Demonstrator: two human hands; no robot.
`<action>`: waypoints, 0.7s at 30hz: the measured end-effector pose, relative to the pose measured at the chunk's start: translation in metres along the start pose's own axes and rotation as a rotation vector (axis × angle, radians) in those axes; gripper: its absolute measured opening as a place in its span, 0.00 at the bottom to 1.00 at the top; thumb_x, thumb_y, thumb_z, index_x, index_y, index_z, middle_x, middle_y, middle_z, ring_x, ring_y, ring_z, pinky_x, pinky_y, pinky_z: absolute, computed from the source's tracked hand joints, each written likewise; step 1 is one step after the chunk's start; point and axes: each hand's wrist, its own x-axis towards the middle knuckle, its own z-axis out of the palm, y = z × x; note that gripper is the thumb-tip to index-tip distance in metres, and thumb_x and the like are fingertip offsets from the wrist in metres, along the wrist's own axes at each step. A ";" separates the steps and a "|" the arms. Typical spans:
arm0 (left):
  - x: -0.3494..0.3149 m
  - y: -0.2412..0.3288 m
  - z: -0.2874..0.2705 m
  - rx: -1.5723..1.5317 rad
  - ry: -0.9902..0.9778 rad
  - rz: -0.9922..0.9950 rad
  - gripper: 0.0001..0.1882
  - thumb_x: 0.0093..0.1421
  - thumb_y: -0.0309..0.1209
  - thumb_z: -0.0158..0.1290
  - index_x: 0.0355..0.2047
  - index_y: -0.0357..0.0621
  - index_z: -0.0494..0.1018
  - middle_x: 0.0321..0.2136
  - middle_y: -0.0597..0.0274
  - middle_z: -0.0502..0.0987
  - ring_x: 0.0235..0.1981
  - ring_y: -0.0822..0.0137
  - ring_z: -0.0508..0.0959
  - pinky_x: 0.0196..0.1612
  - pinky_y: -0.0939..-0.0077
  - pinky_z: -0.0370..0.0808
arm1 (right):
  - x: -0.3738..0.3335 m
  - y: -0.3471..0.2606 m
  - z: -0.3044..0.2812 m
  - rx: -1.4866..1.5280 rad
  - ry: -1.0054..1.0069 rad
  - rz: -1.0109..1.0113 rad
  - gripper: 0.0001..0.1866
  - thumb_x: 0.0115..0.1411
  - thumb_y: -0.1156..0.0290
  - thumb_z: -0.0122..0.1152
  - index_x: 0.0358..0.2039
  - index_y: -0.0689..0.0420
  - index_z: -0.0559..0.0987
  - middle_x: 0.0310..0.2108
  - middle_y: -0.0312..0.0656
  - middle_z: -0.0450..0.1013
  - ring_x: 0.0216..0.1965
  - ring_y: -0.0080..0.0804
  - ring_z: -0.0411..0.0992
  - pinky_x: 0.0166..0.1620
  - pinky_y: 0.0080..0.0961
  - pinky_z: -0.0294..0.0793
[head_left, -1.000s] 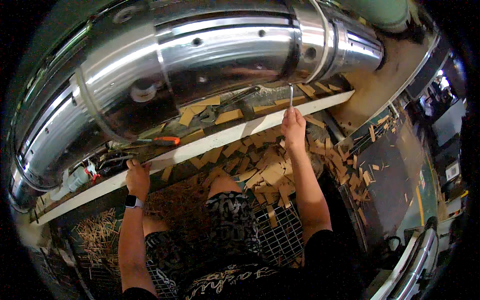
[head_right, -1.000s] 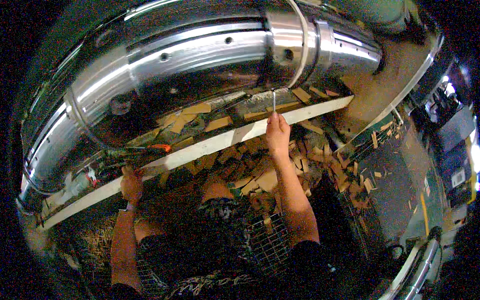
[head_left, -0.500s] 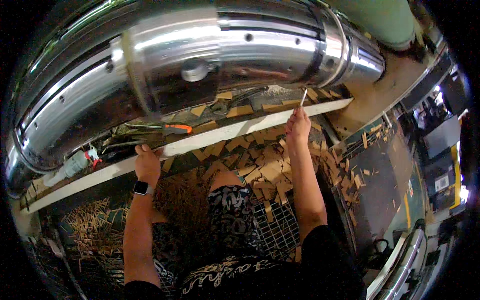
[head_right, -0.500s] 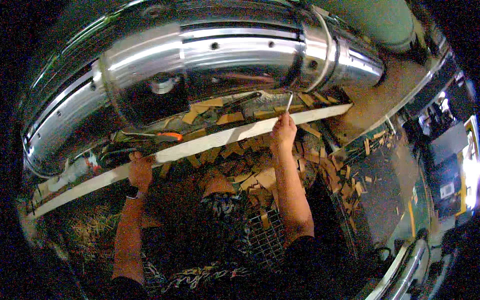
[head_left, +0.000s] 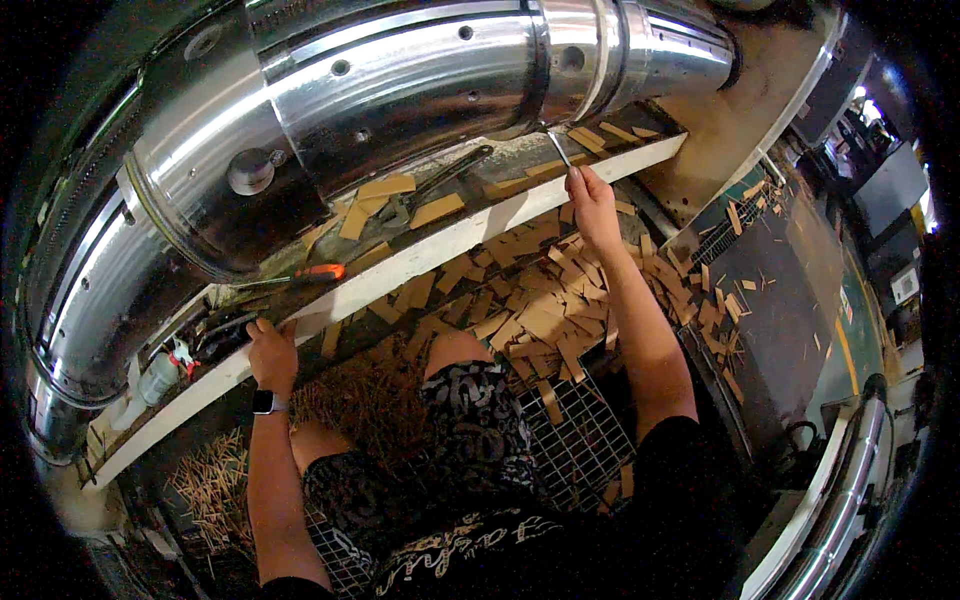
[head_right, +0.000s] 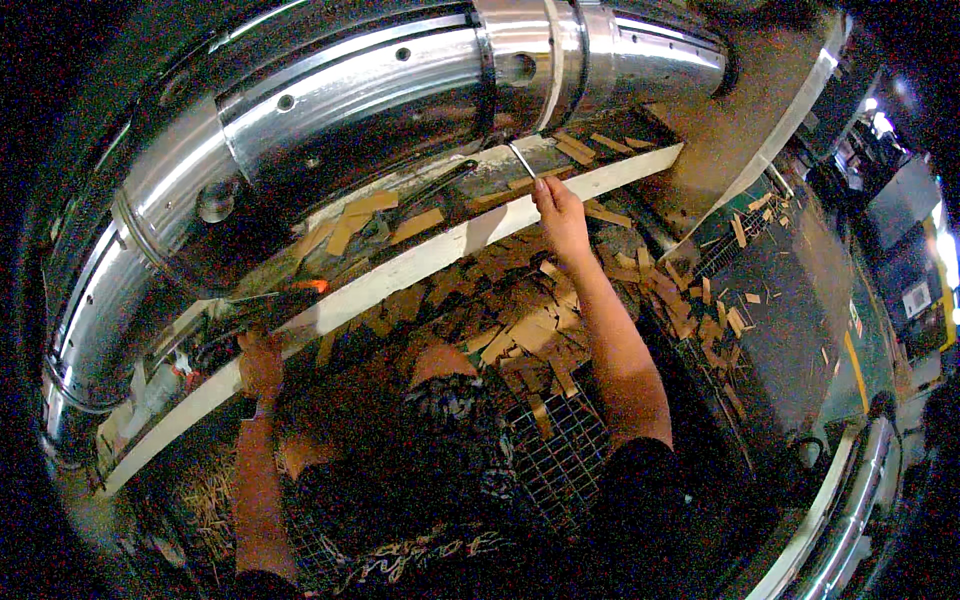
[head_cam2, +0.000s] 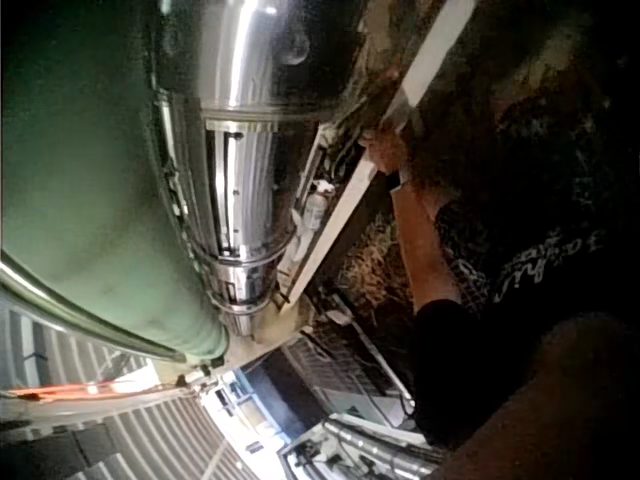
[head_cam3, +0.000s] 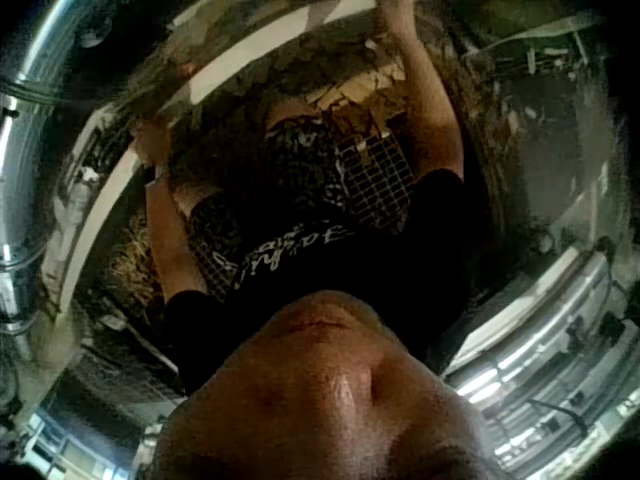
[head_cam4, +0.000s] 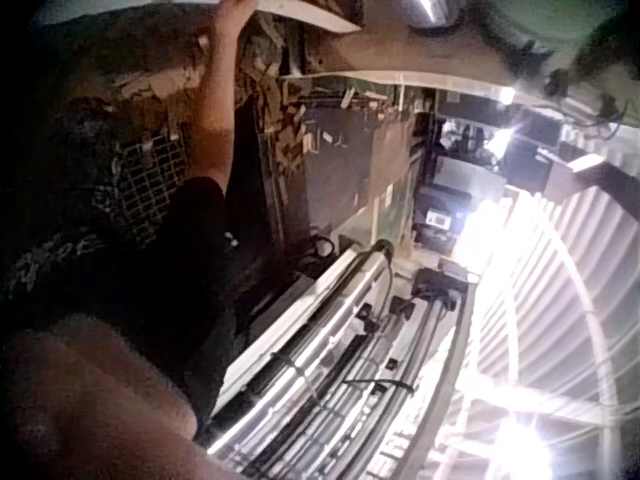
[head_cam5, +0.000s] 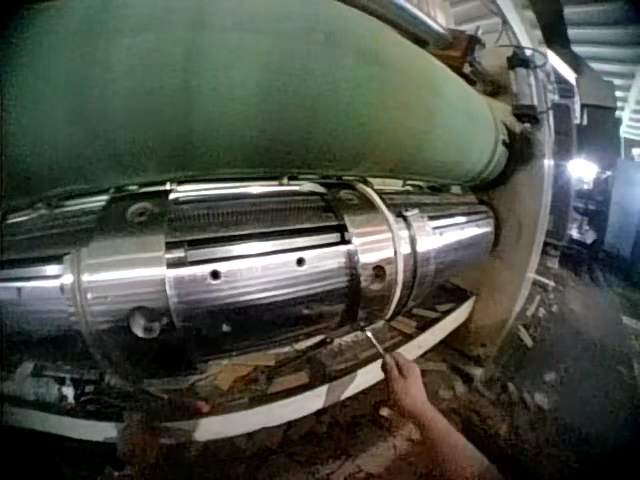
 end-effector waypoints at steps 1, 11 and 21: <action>0.001 0.006 -0.003 0.042 0.058 0.012 0.30 0.57 0.49 0.44 0.41 0.28 0.57 0.44 0.38 0.59 0.20 0.55 0.73 0.17 0.70 0.74 | 0.003 -0.004 -0.005 -0.050 -0.016 -0.014 0.17 0.61 0.61 0.43 0.23 0.62 0.66 0.14 0.39 0.61 0.18 0.28 0.58 0.24 0.25 0.59; 0.001 0.001 0.005 -0.084 -0.059 0.035 0.30 0.57 0.49 0.43 0.43 0.28 0.57 0.46 0.34 0.58 0.25 0.49 0.73 0.21 0.62 0.74 | 0.047 0.018 -0.040 -0.307 -0.147 -0.205 0.14 0.59 0.62 0.46 0.26 0.62 0.66 0.17 0.49 0.62 0.20 0.44 0.59 0.27 0.33 0.62; -0.001 -0.008 0.025 -0.061 0.005 0.103 0.32 0.57 0.49 0.42 0.44 0.27 0.56 0.45 0.32 0.60 0.25 0.50 0.75 0.21 0.65 0.75 | 0.059 0.023 -0.052 -0.373 -0.217 -0.163 0.15 0.59 0.61 0.47 0.28 0.62 0.70 0.22 0.51 0.67 0.23 0.47 0.64 0.30 0.34 0.64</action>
